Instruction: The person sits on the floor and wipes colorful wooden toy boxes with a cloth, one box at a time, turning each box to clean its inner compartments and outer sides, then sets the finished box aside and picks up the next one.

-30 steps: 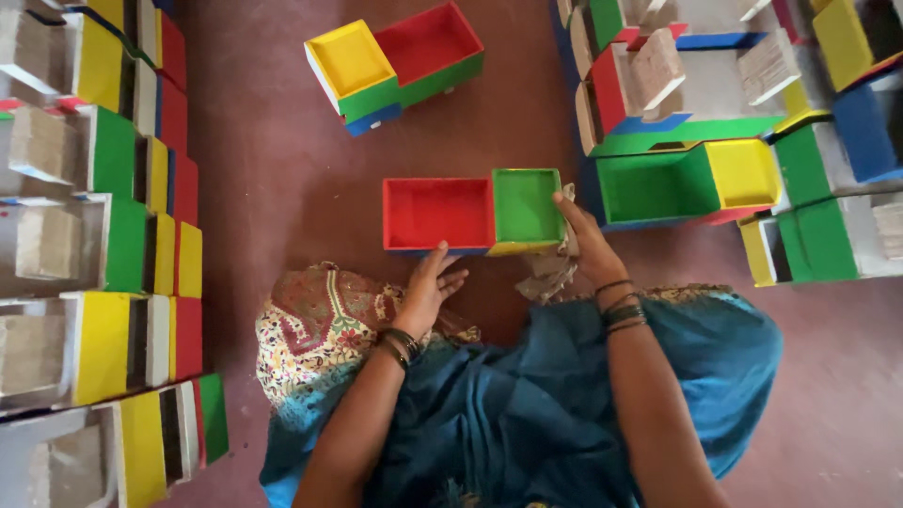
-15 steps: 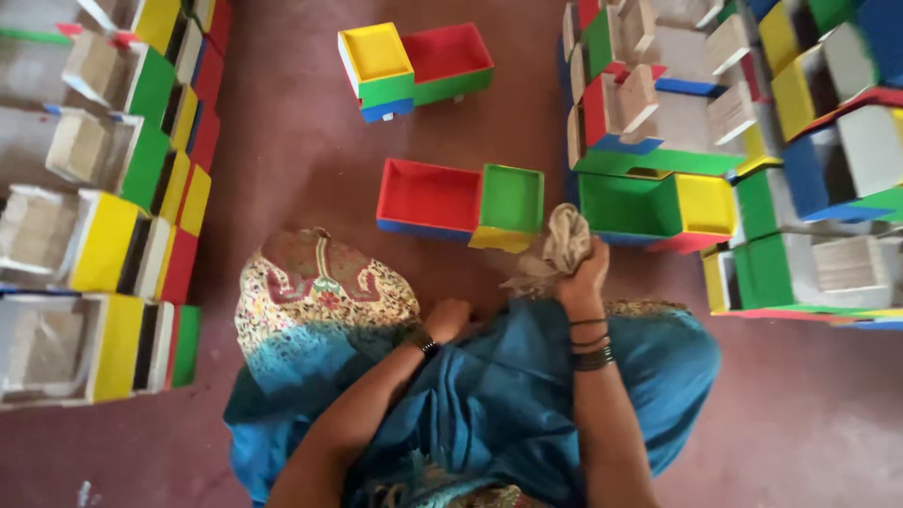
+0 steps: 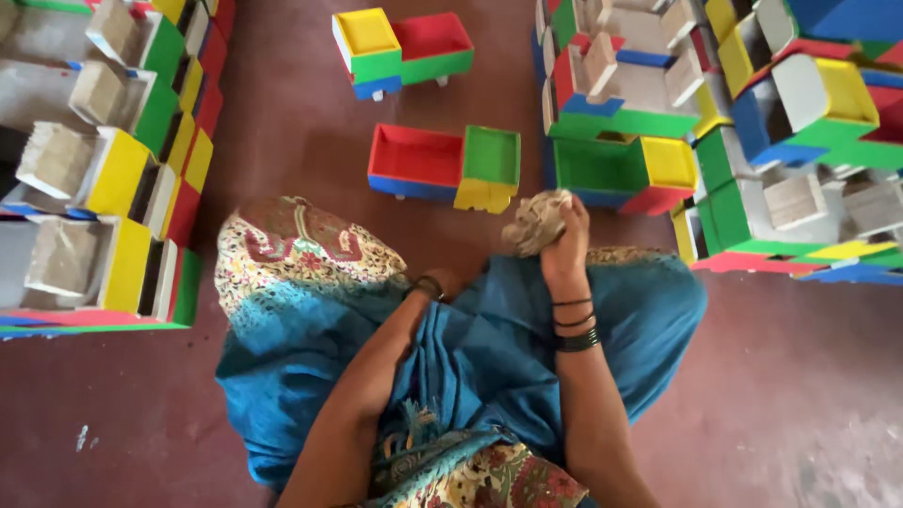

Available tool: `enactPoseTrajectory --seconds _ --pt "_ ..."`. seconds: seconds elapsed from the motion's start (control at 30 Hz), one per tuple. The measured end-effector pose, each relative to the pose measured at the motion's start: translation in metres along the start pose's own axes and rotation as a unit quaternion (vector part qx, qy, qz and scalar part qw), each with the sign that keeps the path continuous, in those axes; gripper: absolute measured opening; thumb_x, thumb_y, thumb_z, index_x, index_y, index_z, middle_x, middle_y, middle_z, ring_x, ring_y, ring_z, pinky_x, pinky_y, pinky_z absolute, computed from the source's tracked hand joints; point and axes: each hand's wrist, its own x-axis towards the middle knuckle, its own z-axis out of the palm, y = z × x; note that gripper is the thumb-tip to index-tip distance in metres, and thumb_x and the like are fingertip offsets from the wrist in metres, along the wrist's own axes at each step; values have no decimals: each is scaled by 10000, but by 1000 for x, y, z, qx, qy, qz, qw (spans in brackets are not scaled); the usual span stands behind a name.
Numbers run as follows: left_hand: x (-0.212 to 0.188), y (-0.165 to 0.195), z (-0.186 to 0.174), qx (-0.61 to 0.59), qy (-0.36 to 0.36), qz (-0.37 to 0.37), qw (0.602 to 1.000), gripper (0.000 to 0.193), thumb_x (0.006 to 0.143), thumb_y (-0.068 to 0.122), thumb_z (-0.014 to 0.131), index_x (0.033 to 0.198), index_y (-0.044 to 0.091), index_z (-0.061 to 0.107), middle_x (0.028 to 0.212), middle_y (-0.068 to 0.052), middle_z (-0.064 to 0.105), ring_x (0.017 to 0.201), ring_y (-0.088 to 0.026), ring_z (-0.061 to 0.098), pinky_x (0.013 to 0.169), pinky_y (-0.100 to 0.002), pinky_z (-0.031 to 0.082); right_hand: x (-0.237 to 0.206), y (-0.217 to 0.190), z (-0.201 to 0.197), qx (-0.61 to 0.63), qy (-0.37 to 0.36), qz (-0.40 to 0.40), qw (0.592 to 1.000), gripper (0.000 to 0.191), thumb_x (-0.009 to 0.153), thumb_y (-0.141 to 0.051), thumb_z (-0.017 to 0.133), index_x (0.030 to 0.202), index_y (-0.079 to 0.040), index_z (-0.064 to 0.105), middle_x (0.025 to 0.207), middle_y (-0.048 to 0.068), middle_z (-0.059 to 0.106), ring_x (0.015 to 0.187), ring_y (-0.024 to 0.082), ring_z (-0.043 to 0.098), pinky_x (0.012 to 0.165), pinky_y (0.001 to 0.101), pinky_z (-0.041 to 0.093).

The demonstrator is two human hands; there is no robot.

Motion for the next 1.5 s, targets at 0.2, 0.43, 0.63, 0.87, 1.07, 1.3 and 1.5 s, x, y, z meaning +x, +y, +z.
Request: enactPoseTrajectory --seconds 0.2,0.43,0.63,0.87,1.07,1.3,1.5 --pt "-15 4 29 39 -8 -1 999 286 925 330 605 1042 139 782 1133 -177 723 1081 -381 673 926 -505 550 -33 -29 6 -64 -14 -78 995 367 1082 -175 566 1397 -8 475 1323 119 575 1227 258 585 1061 440 513" --pt "-5 4 37 76 -15 0 997 280 916 303 617 1083 149 778 1201 -156 712 1148 -362 653 962 -485 545 -34 -28 4 -15 -87 -49 995 516 1014 -127 556 1492 1 410 1437 153 539 1322 268 559 1137 424 461" --pt "-15 -8 43 136 -65 10 989 286 907 280 627 1119 157 775 1260 -137 703 1205 -346 635 993 -468 540 -9 -54 12 -229 -150 -56 960 552 992 -54 593 1510 33 426 1416 119 574 1284 211 585 1100 363 481" --pt "-79 -53 -26 -122 158 43 979 177 903 332 693 1030 222 747 1114 -93 672 1096 -345 632 933 -493 522 44 -56 33 -537 -267 -137 788 457 910 -66 751 1353 -21 648 1271 121 681 1163 241 646 1009 373 526" --pt "-92 -62 -83 -32 481 -25 876 455 788 364 803 1202 215 689 1311 -134 564 1294 -396 472 1016 -570 396 54 6 45 -635 -207 -305 678 473 852 -44 733 1312 -28 623 1303 219 606 1169 433 615 975 451 524" --pt "-68 -122 -39 -391 575 -88 713 788 924 524 736 1518 111 423 1519 -136 421 1421 -325 421 1186 -476 345 29 25 42 -706 -239 -327 581 470 854 -3 656 1322 -21 610 1287 156 630 1130 392 585 991 483 489" --pt "-39 -153 -13 -620 429 -156 638 829 935 596 575 1570 138 302 1577 -86 366 1433 -254 401 1112 -448 398 8 11 58 -705 -257 -273 602 511 791 -12 631 1301 -42 618 1205 156 634 1076 378 598 932 488 487"
